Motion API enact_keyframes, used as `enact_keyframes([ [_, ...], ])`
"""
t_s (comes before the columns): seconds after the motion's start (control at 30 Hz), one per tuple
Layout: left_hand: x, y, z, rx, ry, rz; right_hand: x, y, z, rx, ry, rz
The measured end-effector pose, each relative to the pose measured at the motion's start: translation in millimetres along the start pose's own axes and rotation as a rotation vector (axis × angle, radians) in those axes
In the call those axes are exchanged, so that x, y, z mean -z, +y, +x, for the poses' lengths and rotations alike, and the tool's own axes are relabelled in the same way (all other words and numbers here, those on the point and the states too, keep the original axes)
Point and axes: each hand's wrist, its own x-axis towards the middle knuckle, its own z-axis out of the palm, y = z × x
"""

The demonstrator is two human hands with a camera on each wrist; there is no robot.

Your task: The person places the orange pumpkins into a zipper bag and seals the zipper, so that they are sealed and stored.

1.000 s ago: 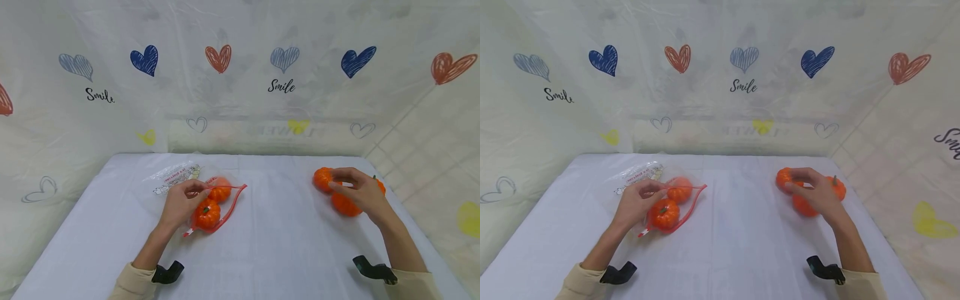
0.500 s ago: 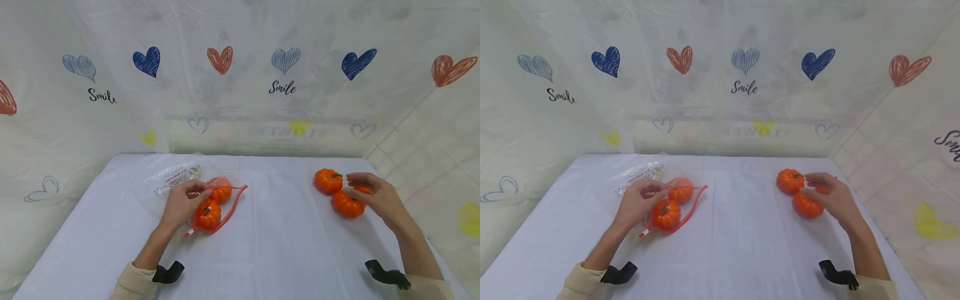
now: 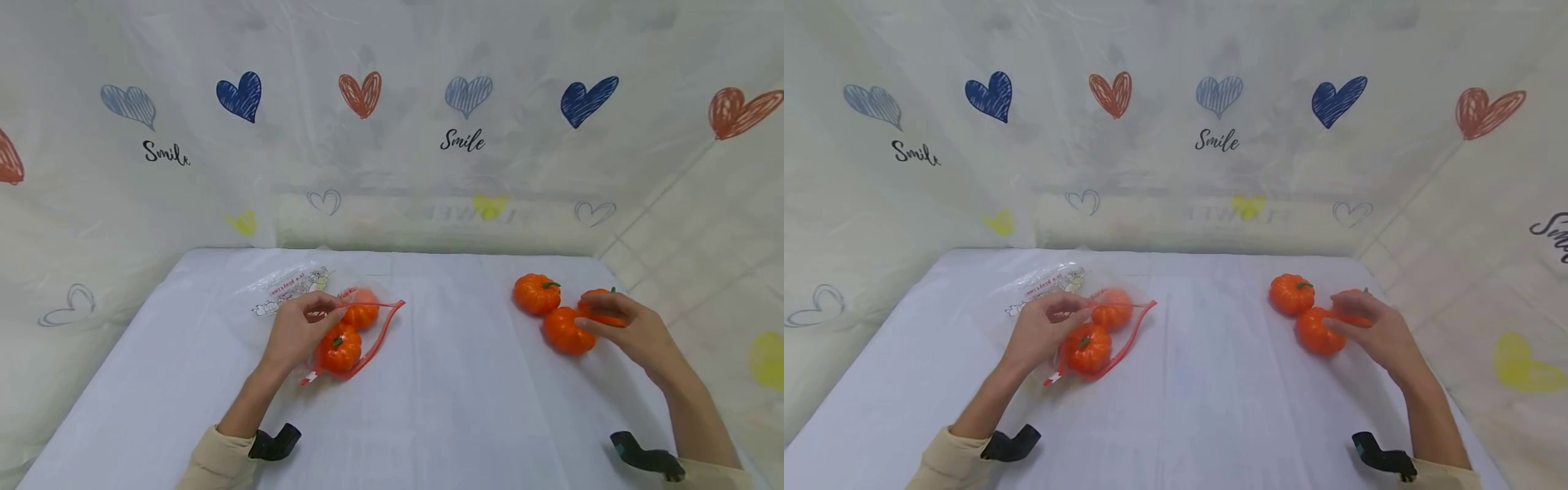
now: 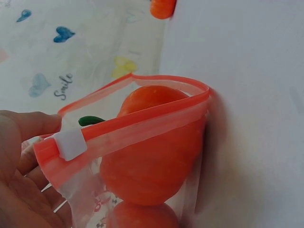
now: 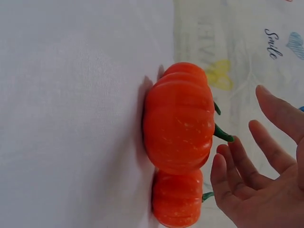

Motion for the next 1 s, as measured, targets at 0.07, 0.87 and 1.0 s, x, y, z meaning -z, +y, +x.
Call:
enact_keyframes([
  [0.07,0.3,0.6,0.2,0.001,-0.001,0.001,1.0,0.9,-0.9,-0.005,-0.008,-0.016],
  [0.87,1.4,0.1,0.2,0.024,-0.003,0.002,-13.9,7.0,-4.1,0.069,-0.072,-0.092],
  [1.0,2.2,0.5,-0.3,0.033,-0.005,0.003,-16.6,4.0,-3.2,0.069,-0.099,-0.077],
])
